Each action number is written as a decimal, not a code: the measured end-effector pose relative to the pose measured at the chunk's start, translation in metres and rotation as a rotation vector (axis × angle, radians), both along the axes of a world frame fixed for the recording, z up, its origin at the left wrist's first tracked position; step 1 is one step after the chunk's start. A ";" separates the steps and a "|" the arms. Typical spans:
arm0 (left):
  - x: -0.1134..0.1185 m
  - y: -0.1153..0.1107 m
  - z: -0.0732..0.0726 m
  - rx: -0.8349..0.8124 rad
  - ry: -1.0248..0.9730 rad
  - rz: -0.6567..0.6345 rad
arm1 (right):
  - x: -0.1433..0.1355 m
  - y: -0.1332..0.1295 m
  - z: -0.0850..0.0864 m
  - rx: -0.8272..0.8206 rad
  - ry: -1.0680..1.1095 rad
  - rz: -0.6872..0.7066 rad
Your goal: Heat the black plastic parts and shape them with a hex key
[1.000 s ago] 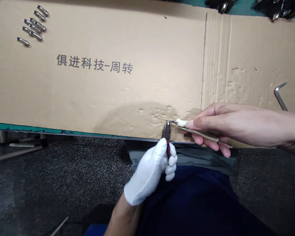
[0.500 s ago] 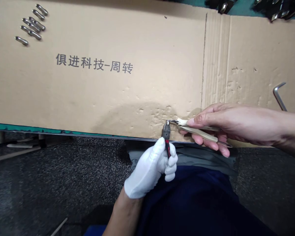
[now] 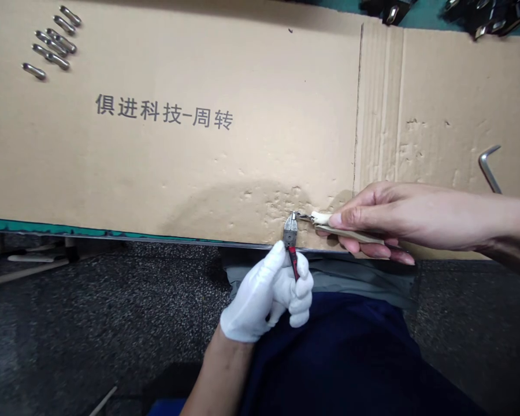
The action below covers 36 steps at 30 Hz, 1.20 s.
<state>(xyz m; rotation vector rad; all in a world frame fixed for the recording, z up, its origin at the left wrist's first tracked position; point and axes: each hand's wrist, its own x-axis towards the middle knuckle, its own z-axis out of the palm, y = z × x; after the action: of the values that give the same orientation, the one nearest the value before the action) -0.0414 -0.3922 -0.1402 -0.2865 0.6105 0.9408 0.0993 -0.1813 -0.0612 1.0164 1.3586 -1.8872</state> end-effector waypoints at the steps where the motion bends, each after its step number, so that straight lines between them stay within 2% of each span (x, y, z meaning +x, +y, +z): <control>1: 0.000 -0.001 -0.002 0.011 -0.019 0.003 | 0.000 0.000 0.001 0.022 -0.008 0.020; 7: -0.007 -0.005 -0.015 0.086 -0.168 -0.020 | -0.002 -0.001 0.006 0.228 0.009 0.176; 11: -0.011 -0.010 -0.019 0.116 -0.140 -0.075 | 0.002 -0.006 0.011 0.318 0.072 0.265; 17: -0.021 -0.013 -0.007 0.182 0.226 -0.211 | 0.009 -0.020 0.017 0.402 0.170 0.211; 23: -0.035 -0.008 0.015 0.310 0.917 -0.464 | 0.016 -0.032 0.014 0.536 0.227 0.184; 26: -0.036 -0.005 0.021 0.345 1.171 -0.527 | 0.019 -0.036 0.011 0.601 0.223 0.198; 36: -0.022 -0.003 0.039 0.335 1.408 -0.552 | 0.021 -0.044 0.011 0.651 0.260 0.167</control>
<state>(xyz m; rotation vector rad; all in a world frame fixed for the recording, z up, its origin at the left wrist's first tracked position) -0.0636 -0.3948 -0.1015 0.9111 1.6708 0.5658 0.1203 -0.2257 -0.0502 0.9213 2.2232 -1.5108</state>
